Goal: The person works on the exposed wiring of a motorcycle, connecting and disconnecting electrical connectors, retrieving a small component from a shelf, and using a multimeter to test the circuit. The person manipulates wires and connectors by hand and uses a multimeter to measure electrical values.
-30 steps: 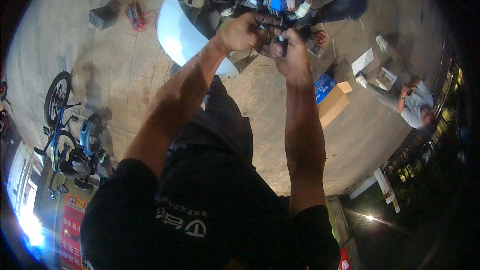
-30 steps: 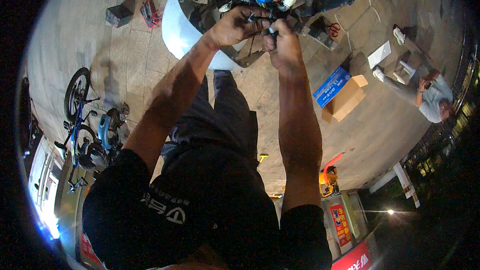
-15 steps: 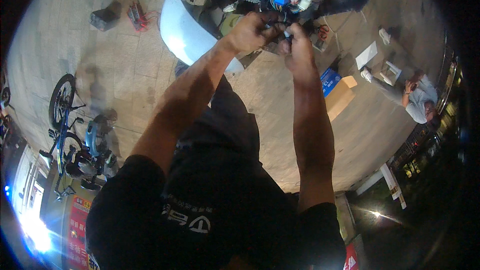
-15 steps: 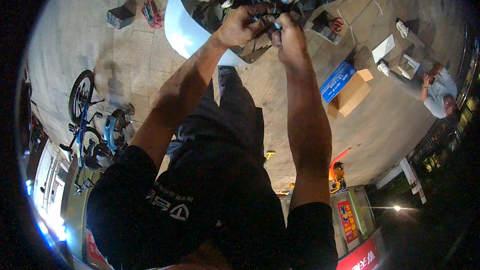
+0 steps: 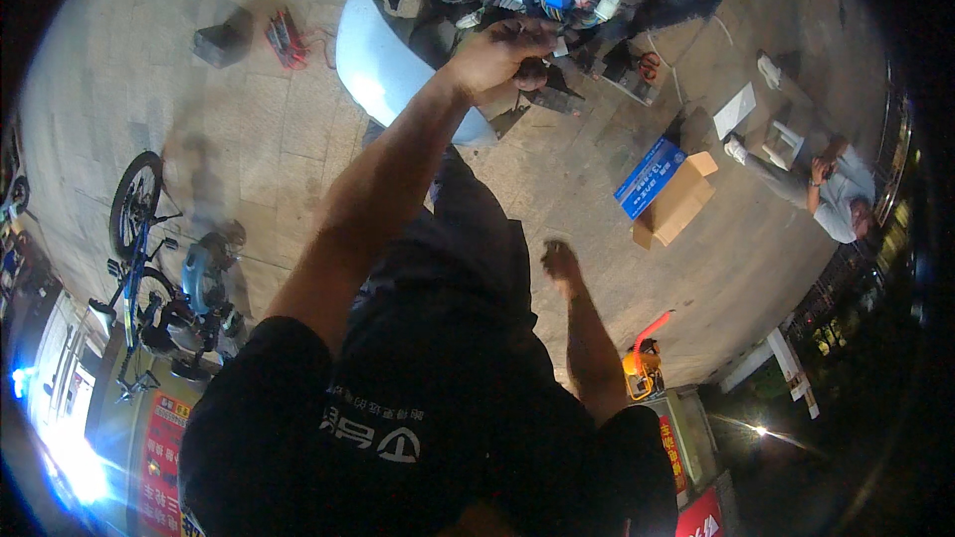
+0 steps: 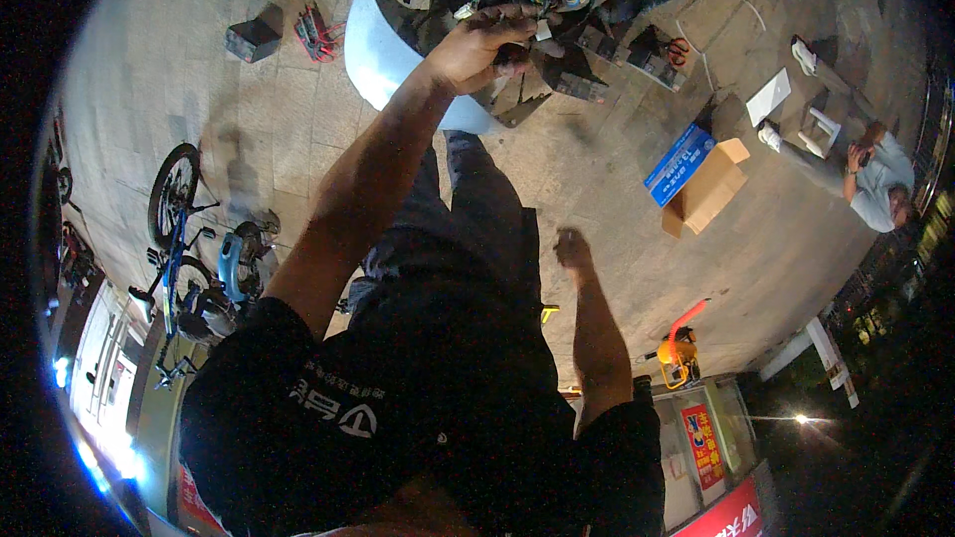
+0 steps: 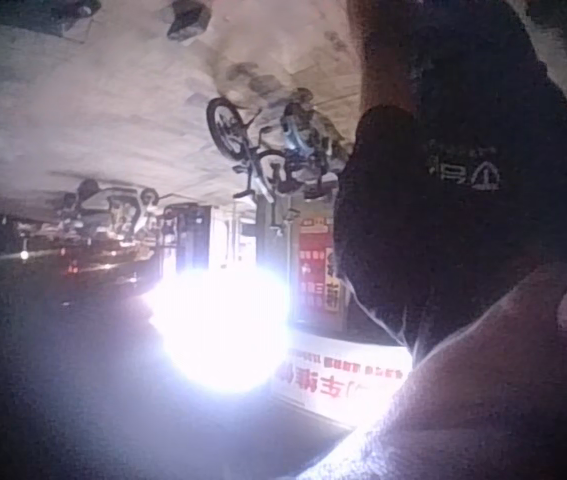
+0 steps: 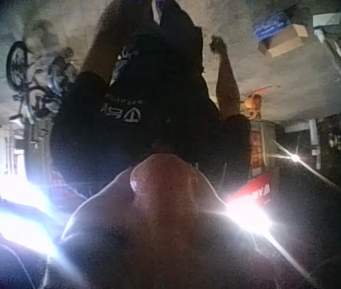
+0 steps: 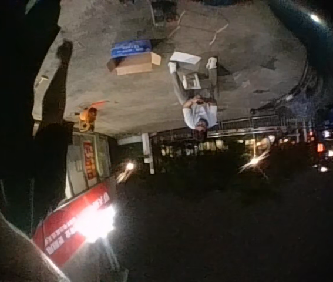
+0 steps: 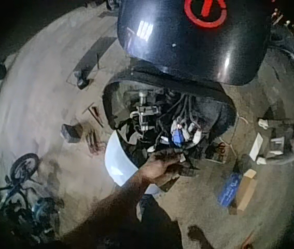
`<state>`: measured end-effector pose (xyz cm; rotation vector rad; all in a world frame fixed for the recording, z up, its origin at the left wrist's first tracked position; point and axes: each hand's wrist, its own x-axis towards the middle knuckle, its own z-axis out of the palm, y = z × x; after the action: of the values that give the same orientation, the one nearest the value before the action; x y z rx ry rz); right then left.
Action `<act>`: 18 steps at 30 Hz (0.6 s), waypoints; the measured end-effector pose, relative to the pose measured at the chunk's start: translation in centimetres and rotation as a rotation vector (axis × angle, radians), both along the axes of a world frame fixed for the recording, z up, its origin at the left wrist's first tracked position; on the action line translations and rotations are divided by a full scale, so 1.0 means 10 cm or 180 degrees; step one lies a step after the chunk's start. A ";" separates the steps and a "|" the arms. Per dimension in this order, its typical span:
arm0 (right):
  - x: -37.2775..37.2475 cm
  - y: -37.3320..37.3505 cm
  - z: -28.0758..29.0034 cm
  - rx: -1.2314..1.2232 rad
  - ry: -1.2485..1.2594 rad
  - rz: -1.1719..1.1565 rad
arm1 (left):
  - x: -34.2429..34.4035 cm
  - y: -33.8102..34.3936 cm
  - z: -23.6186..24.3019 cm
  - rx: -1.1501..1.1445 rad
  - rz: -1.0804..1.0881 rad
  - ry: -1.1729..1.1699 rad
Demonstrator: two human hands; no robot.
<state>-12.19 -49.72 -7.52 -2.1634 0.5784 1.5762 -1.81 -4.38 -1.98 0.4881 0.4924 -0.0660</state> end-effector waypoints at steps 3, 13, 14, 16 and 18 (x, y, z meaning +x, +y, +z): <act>-0.64 -0.57 0.23 0.0401 0.0853 0.1061 | 0.00 -0.09 0.02 -0.0259 0.0238 0.0355; -0.69 0.33 1.13 0.1465 -0.0286 -0.1013 | 0.04 -0.16 0.08 -0.0835 -0.0135 0.0257; -0.69 0.39 1.13 0.1575 -0.0273 -0.1089 | 0.06 -0.19 0.08 -0.0839 -0.0132 0.0237; -0.70 0.48 1.09 0.1812 -0.0184 -0.1278 | 0.06 -0.22 0.09 -0.0828 -0.0126 0.0251; -0.71 0.55 1.01 0.2033 -0.0109 -0.1481 | 0.07 -0.21 0.09 -0.0798 -0.0160 0.0280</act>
<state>-19.30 -44.18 2.60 -1.4504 0.4429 1.2426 -1.06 -6.49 -1.05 0.2525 0.5497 -0.1957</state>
